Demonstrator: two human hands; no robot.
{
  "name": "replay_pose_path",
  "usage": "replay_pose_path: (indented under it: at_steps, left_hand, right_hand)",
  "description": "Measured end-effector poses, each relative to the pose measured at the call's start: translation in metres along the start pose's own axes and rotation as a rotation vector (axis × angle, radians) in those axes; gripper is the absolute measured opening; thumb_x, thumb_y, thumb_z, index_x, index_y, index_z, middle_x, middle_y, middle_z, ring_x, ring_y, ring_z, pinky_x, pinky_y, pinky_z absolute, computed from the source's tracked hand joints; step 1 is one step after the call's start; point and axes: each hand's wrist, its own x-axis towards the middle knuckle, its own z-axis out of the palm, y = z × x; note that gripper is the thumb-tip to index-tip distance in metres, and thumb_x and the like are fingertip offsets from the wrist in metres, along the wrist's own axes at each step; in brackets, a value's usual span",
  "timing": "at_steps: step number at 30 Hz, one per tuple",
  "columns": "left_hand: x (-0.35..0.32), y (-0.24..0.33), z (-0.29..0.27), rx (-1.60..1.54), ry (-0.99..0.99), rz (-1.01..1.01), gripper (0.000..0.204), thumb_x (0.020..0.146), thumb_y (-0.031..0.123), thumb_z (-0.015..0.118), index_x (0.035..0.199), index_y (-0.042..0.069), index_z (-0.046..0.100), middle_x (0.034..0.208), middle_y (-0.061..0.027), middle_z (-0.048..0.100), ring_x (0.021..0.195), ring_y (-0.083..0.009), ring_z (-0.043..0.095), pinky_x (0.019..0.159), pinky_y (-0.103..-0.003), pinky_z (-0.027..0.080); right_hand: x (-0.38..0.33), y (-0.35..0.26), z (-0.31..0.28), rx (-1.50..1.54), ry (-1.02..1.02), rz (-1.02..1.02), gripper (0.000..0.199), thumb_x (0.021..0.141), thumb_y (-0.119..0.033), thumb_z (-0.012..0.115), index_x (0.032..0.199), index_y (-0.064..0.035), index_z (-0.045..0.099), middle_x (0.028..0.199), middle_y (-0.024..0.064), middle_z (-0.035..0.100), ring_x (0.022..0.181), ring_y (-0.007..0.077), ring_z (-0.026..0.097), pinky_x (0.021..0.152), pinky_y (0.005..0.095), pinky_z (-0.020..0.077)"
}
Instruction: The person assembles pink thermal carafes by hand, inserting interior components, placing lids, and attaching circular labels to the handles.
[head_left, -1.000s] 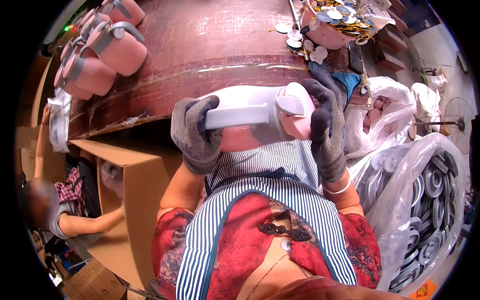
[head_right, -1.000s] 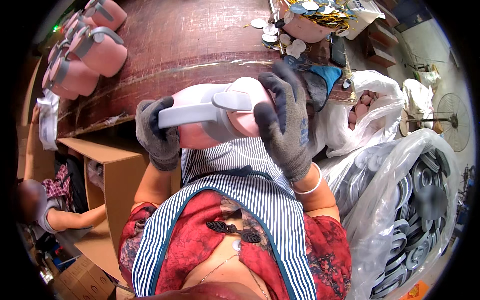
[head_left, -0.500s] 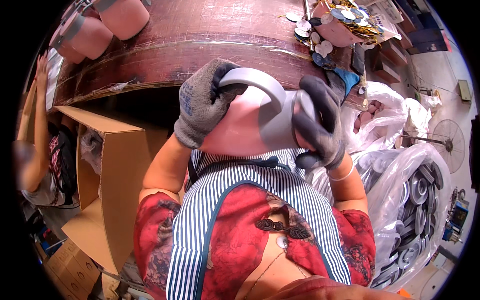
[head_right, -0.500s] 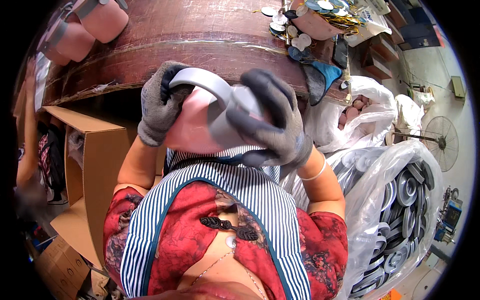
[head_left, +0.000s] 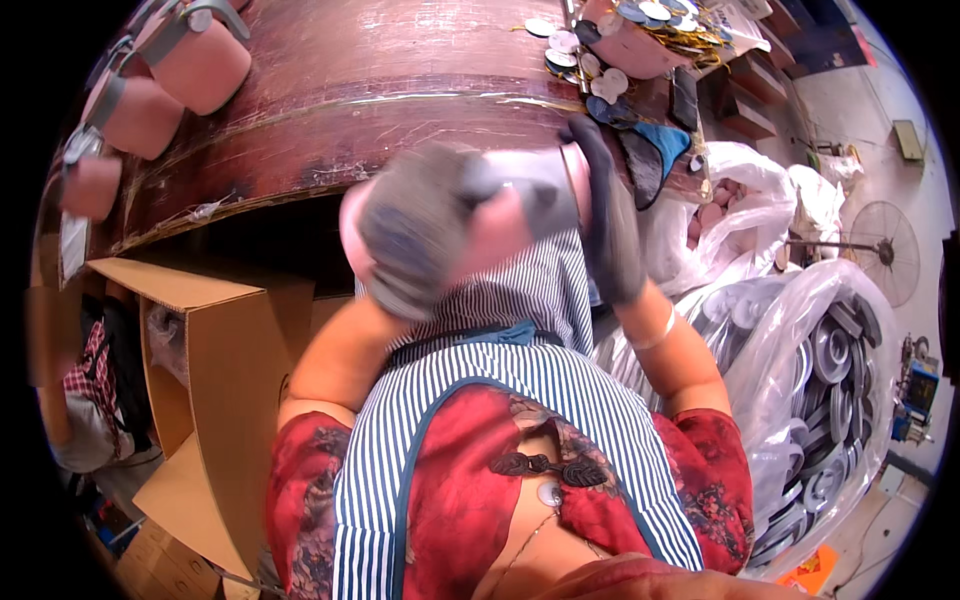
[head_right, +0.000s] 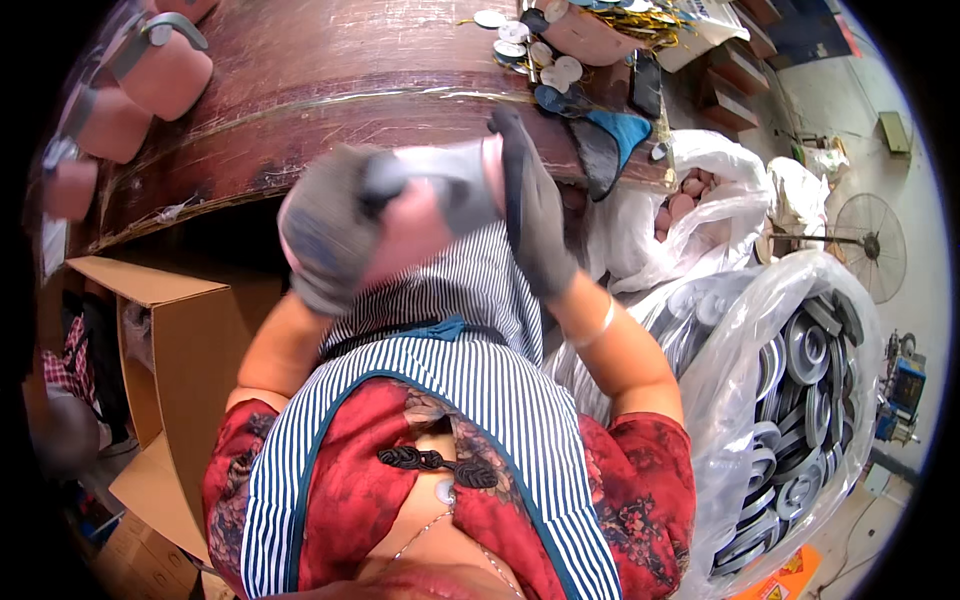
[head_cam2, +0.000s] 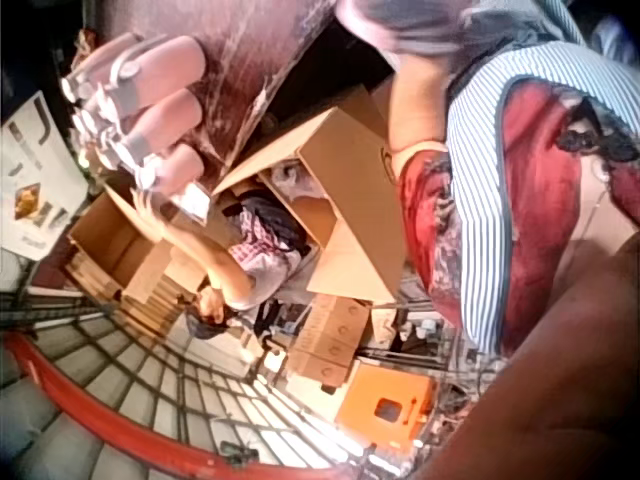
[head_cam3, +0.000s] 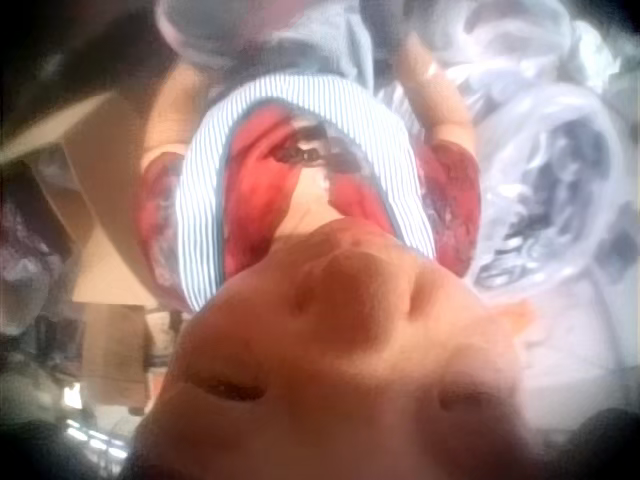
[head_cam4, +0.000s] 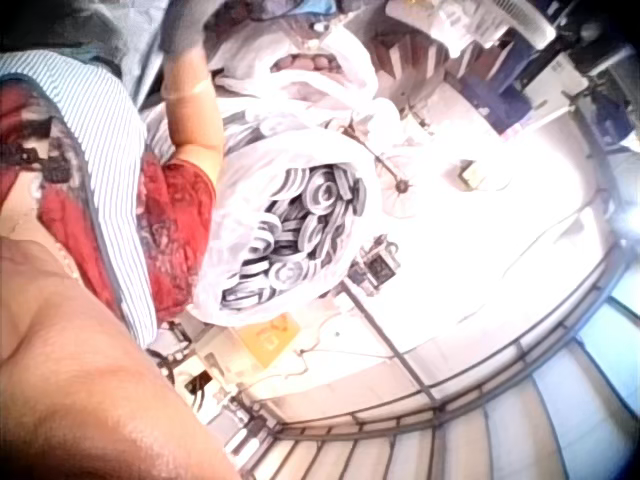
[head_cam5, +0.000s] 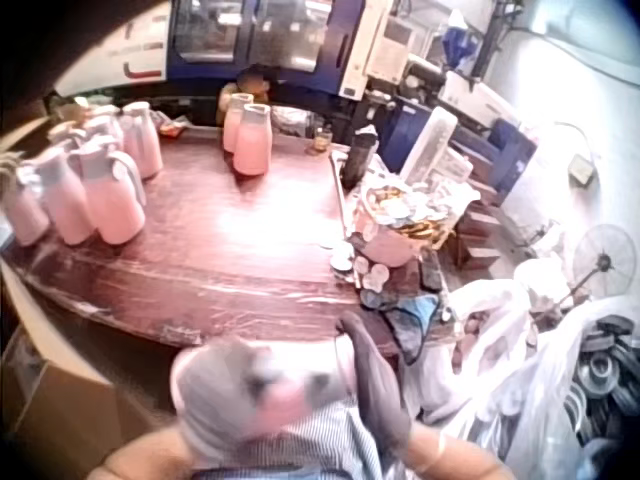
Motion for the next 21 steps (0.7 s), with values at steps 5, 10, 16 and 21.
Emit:
replay_pose_path:
  at_steps: [5, 10, 16, 21]
  left_hand:
    - [-0.005, -0.01, -0.004, 0.236, -0.146, 0.269, 0.034, 0.077, 0.022, 0.074, 0.106, 0.008, 0.066, 0.088, -0.0061, 0.064, 0.08, -0.0256, 0.065, 0.074, -0.038, 0.053]
    - [-0.002, -0.067, -0.035, -0.57, -0.377, -0.324, 0.029, 0.09, 0.015, 0.069, 0.115, 0.002, 0.061, 0.096, -0.0117, 0.071, 0.089, -0.0227, 0.069, 0.084, -0.033, 0.053]
    - [-0.029, -0.029, 0.008, -0.248, 0.019, -0.47, 0.021, 0.091, 0.014, 0.067, 0.107, 0.003, 0.06, 0.091, -0.0175, 0.07, 0.085, -0.0341, 0.07, 0.074, -0.037, 0.053]
    - [-0.045, -0.015, 0.017, -0.238, -0.017, -0.501, 0.029, 0.094, 0.015, 0.066, 0.118, 0.002, 0.059, 0.1, -0.0136, 0.068, 0.09, -0.0201, 0.065, 0.083, -0.032, 0.05]
  right_hand:
    - [-0.031, 0.064, -0.002, 0.451, -0.281, 0.384, 0.073, 0.099, -0.037, 0.048, 0.154, 0.0034, 0.023, 0.146, 0.0285, 0.044, 0.139, 0.0368, 0.041, 0.114, 0.0419, 0.0329]
    - [0.006, -0.021, -0.053, -0.15, -0.35, -0.651, 0.093, 0.082, -0.078, 0.045, 0.143, -0.0074, 0.052, 0.147, 0.0271, 0.043, 0.139, 0.0462, 0.037, 0.114, 0.0583, 0.0275]
    - [0.028, 0.003, -0.027, 0.383, -0.275, -0.121, 0.063, 0.099, -0.055, 0.039, 0.137, -0.008, 0.058, 0.136, 0.0189, 0.057, 0.126, 0.0324, 0.054, 0.108, 0.0415, 0.0394]
    - [0.038, 0.075, 0.002, 0.34, -0.375, 0.06, 0.061, 0.104, -0.052, 0.035, 0.143, -0.0067, 0.05, 0.141, 0.0163, 0.054, 0.128, 0.0279, 0.053, 0.107, 0.0379, 0.0414]
